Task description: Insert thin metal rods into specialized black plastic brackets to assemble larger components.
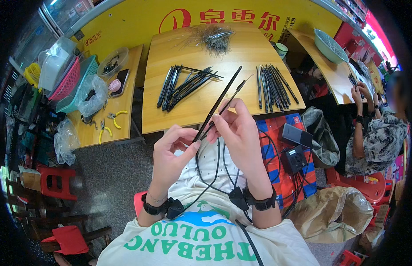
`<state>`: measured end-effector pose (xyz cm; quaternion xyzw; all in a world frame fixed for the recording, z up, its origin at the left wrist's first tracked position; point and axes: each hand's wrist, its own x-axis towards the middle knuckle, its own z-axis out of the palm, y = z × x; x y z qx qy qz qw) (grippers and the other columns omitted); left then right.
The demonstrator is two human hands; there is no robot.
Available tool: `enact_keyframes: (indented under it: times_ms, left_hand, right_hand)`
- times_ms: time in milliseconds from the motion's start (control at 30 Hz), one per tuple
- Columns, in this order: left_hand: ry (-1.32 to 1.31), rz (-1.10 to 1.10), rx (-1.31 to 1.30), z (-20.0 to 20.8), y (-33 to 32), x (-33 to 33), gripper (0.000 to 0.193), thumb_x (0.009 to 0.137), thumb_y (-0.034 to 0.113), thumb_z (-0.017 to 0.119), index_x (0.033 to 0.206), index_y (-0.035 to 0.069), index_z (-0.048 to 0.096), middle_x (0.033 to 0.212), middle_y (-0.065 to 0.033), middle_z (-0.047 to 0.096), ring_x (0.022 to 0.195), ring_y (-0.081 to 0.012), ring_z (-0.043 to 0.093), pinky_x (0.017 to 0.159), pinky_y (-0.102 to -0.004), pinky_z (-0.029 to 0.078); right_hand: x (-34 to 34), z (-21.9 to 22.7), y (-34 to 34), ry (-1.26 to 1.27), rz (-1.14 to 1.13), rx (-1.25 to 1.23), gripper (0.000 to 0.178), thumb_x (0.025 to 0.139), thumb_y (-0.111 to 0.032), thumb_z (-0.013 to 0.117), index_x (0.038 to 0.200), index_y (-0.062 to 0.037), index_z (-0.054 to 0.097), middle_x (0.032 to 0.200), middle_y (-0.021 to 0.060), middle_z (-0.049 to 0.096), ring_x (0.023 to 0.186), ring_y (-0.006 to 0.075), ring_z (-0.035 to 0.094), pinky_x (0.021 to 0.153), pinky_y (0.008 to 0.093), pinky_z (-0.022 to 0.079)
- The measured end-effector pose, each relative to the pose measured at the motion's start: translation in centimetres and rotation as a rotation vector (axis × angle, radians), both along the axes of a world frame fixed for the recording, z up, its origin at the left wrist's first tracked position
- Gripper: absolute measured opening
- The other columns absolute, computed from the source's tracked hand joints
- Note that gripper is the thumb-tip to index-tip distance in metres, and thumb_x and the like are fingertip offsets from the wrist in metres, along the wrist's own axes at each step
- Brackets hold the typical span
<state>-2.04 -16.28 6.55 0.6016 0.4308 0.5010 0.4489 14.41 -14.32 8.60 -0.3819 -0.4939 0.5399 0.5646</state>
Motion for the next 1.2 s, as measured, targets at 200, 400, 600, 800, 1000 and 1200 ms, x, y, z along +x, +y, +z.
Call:
enact_keyframes:
  times_ms: [200, 400, 600, 800, 1000, 1200]
  left_hand:
    - [0.034, -0.006, -0.003, -0.2, 0.0, 0.2, 0.02, 0.077, 0.0, 0.067, 0.097, 0.0, 0.064, 0.085, -0.0024, 0.056, 0.076, -0.0078, 0.056, 0.065, -0.0201, 0.045]
    - [0.001, 0.018, 0.009, 0.0, 0.2, 0.1, 0.021, 0.077, -0.001, 0.067, 0.098, 0.0, 0.064, 0.085, -0.0025, 0.057, 0.075, -0.008, 0.057, 0.065, -0.0201, 0.046]
    - [0.066, 0.027, 0.025, -0.7, 0.5, 0.2, 0.026, 0.077, -0.001, 0.068, 0.103, 0.0, 0.065, 0.088, -0.0035, 0.058, 0.08, -0.0097, 0.06, 0.067, -0.0211, 0.05]
    - [0.097, -0.001, 0.002, -0.9, 0.7, 0.5, 0.031, 0.078, -0.001, 0.068, 0.108, 0.0, 0.063, 0.098, -0.0074, 0.06, 0.088, -0.0138, 0.062, 0.074, -0.0245, 0.053]
    - [0.084, -0.003, 0.005, -1.7, 1.5, 0.0, 0.041, 0.08, 0.001, 0.064, 0.12, 0.0, 0.054, 0.111, -0.0104, 0.057, 0.099, -0.0167, 0.059, 0.084, -0.029, 0.051]
    - [0.033, -0.008, -0.024, -1.7, 2.1, -0.4, 0.034, 0.082, 0.001, 0.061, 0.115, 0.0, 0.055, 0.109, -0.0098, 0.058, 0.097, -0.016, 0.059, 0.084, -0.0291, 0.049]
  right_hand:
    - [0.0, -0.1, 0.1, -0.036, -0.012, -0.004, 0.011, 0.092, -0.001, 0.049, 0.1, 0.0, 0.041, 0.078, 0.01, 0.059, 0.061, 0.0113, 0.058, 0.055, 0.0234, 0.047]
    - [-0.4, 0.3, 0.1, 0.025, -0.027, 0.025, 0.013, 0.091, -0.002, 0.051, 0.102, 0.0017, 0.044, 0.079, 0.0088, 0.061, 0.061, 0.0116, 0.059, 0.055, 0.023, 0.047]
    - [-1.1, -0.7, 0.2, -0.128, -0.073, 0.015, 0.013, 0.084, -0.003, 0.064, 0.09, 0.0063, 0.058, 0.074, 0.0031, 0.059, 0.064, 0.0057, 0.056, 0.057, 0.0198, 0.045]
    - [-1.2, -0.4, 1.5, -0.318, -0.195, 0.024, 0.019, 0.083, -0.006, 0.064, 0.098, 0.0059, 0.061, 0.07, 0.0029, 0.058, 0.061, 0.0063, 0.054, 0.055, 0.0212, 0.044]
    - [5.8, 2.6, 8.5, -0.894, -0.524, 0.114, 0.028, 0.083, -0.019, 0.06, 0.105, -0.0021, 0.064, 0.083, 0.022, 0.064, 0.074, 0.0264, 0.065, 0.068, 0.0333, 0.047]
    - [18.2, -5.6, 16.7, -1.195, -0.844, -0.03, 0.025, 0.078, -0.02, 0.063, 0.096, -0.0032, 0.068, 0.082, 0.0191, 0.067, 0.078, 0.0309, 0.066, 0.073, 0.0361, 0.049]
